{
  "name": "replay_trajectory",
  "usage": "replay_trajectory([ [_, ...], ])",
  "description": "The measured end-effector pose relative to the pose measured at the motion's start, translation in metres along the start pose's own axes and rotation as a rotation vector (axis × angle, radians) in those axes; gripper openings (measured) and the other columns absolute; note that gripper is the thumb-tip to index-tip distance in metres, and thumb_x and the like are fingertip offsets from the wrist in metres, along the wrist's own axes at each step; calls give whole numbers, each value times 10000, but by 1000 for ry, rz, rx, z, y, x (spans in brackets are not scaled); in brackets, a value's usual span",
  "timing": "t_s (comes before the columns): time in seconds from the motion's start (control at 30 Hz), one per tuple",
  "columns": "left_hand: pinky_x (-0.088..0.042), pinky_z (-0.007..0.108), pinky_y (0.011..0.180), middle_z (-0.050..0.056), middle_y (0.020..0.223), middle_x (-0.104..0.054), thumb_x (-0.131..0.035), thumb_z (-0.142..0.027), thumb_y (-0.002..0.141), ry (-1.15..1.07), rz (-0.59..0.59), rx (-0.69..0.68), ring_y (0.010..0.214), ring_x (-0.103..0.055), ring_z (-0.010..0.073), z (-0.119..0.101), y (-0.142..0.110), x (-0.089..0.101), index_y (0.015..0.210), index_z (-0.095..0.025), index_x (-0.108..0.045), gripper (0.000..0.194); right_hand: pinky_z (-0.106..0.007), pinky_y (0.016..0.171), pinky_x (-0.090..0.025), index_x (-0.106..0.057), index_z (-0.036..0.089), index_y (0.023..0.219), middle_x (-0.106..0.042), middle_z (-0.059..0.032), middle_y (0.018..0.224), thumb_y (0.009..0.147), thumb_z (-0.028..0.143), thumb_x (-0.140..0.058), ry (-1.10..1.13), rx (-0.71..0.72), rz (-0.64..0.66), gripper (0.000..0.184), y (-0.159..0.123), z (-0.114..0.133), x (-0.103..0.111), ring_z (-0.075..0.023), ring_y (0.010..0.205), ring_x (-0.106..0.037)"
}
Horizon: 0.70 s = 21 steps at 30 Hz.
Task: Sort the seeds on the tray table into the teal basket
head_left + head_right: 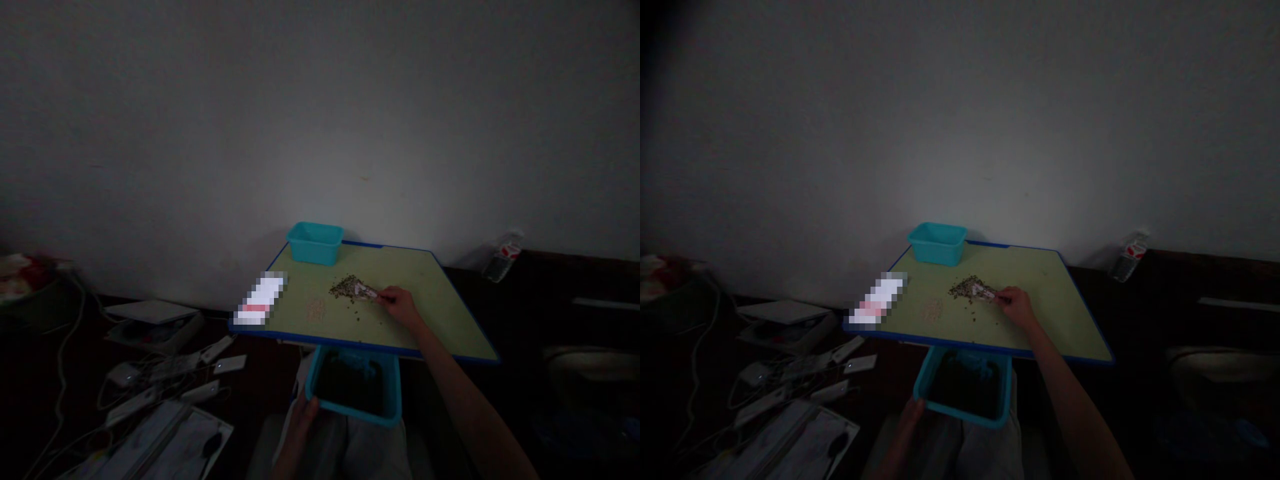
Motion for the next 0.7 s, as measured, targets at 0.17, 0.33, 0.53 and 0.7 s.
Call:
replay_trajectory([
  [0.17,-227,512,1223,124,1390,-642,-722,-726,600,1,-9,-5,1486,-250,397,6,9,0,953,-194,-754,640,-289,696,-480,-801,221,893,-741,-58,802,819,226,-677,1,-2,15,145,0,2,0,-185,733,-650],
  [0.33,-275,503,1204,130,1318,-691,-752,-681,589,-17,-29,1,1468,-305,392,15,15,2,943,-199,-746,598,-290,711,-480,-801,231,910,-750,-58,816,821,240,-681,-7,13,26,150,1,1,-3,-184,743,-650],
  [0.53,-281,493,1201,126,1270,-720,-748,-668,615,-63,-59,-17,1453,-344,378,10,9,-4,909,-200,-746,552,-294,718,-479,-800,240,892,-756,-49,809,800,235,-698,-22,35,23,137,3,6,-6,-182,741,-643],
  [0.7,-284,473,1204,134,1294,-705,-754,-625,645,-51,-50,-27,1445,-366,367,3,7,-6,921,-189,-752,516,-317,758,-491,-800,250,909,-771,-51,843,802,229,-695,-1,61,56,151,2,15,-7,-190,758,-660],
])
Point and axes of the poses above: each hand's wrist, its own y-axis towards the middle knuckle, its own x-axis out of the back of the hand, z = x × y, the point moved 2 cm from there along y, towards the middle knuckle
